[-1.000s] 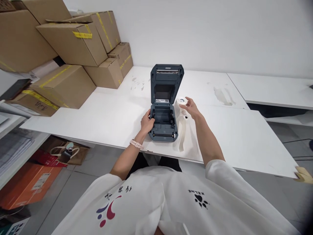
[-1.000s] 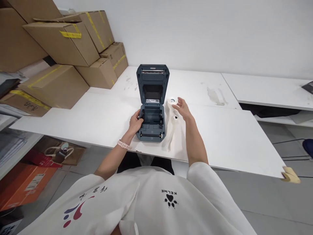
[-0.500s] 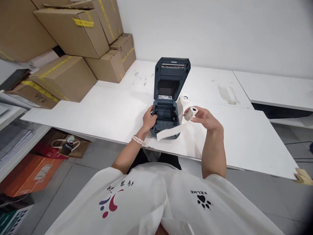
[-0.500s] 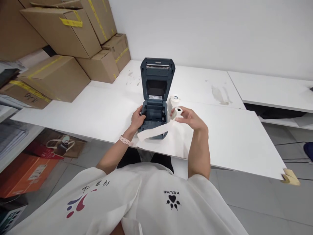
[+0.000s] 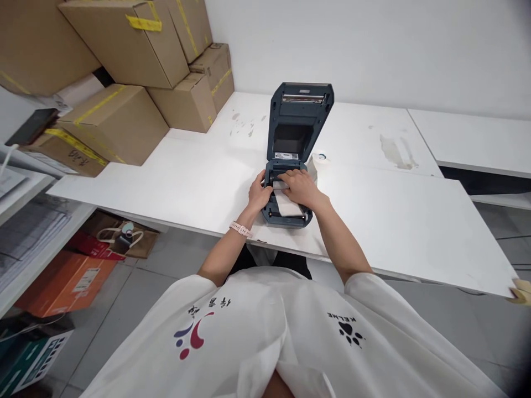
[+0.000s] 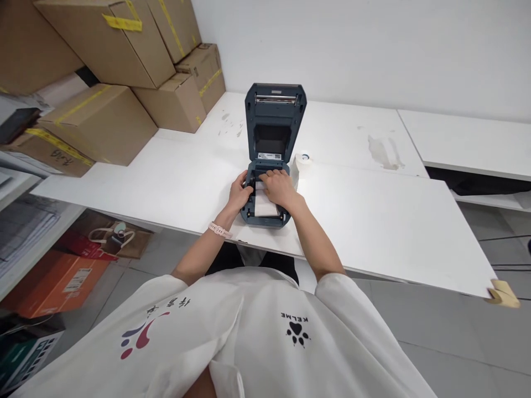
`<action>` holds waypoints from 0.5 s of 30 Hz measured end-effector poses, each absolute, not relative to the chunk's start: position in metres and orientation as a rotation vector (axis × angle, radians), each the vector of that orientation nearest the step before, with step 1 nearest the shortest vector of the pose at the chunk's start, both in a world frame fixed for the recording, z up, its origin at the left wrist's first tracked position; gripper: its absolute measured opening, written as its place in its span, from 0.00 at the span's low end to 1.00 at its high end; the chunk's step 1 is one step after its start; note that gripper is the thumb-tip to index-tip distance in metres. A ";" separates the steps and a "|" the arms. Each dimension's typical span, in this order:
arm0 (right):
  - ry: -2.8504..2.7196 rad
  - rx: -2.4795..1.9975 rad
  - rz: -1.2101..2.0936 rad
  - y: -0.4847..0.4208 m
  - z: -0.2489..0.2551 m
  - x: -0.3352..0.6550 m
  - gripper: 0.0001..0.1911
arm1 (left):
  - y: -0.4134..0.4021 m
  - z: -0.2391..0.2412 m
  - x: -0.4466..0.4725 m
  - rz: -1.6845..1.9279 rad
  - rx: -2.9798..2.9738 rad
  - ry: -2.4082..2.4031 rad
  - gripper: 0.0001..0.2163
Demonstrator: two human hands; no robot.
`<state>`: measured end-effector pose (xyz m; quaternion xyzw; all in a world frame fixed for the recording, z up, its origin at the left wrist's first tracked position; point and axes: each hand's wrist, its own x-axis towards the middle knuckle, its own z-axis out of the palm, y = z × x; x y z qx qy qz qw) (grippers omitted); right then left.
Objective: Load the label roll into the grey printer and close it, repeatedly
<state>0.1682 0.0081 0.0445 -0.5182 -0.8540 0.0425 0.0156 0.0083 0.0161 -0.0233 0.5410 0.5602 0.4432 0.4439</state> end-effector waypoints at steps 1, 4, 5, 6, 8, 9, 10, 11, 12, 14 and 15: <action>-2.609 -1.573 0.140 -0.005 0.043 0.172 0.22 | 0.015 -0.022 0.009 1.113 1.315 1.342 0.36; -2.462 -1.409 0.184 -0.046 0.031 0.179 0.20 | 0.009 -0.017 0.009 1.095 1.239 1.213 0.37; -2.423 -1.373 0.174 -0.058 0.026 0.179 0.20 | 0.008 -0.015 0.009 1.082 1.215 1.185 0.38; -2.388 -1.354 0.148 -0.068 0.020 0.178 0.20 | 0.006 -0.013 0.009 1.072 1.193 1.167 0.38; -2.330 -1.352 0.067 -0.083 0.008 0.176 0.20 | 0.006 -0.012 0.009 1.075 1.158 1.159 0.39; -2.314 -1.356 0.030 -0.088 0.003 0.174 0.20 | 0.006 -0.012 0.009 1.083 1.142 1.163 0.39; -2.307 -1.359 0.002 -0.092 0.000 0.173 0.21 | 0.006 -0.012 0.009 1.091 1.128 1.167 0.40; -2.306 -1.363 -0.018 -0.095 -0.003 0.172 0.21 | 0.007 -0.012 0.009 1.095 1.118 1.167 0.40; -2.305 -1.371 -0.033 -0.096 -0.004 0.171 0.22 | 0.008 -0.013 0.009 1.097 1.113 1.160 0.40; -2.299 -1.395 -0.052 -0.099 -0.005 0.170 0.23 | 0.008 -0.013 0.009 1.097 1.110 1.146 0.40; -2.295 -1.405 -0.058 -0.101 -0.006 0.170 0.23 | 0.008 -0.012 0.009 1.095 1.111 1.144 0.40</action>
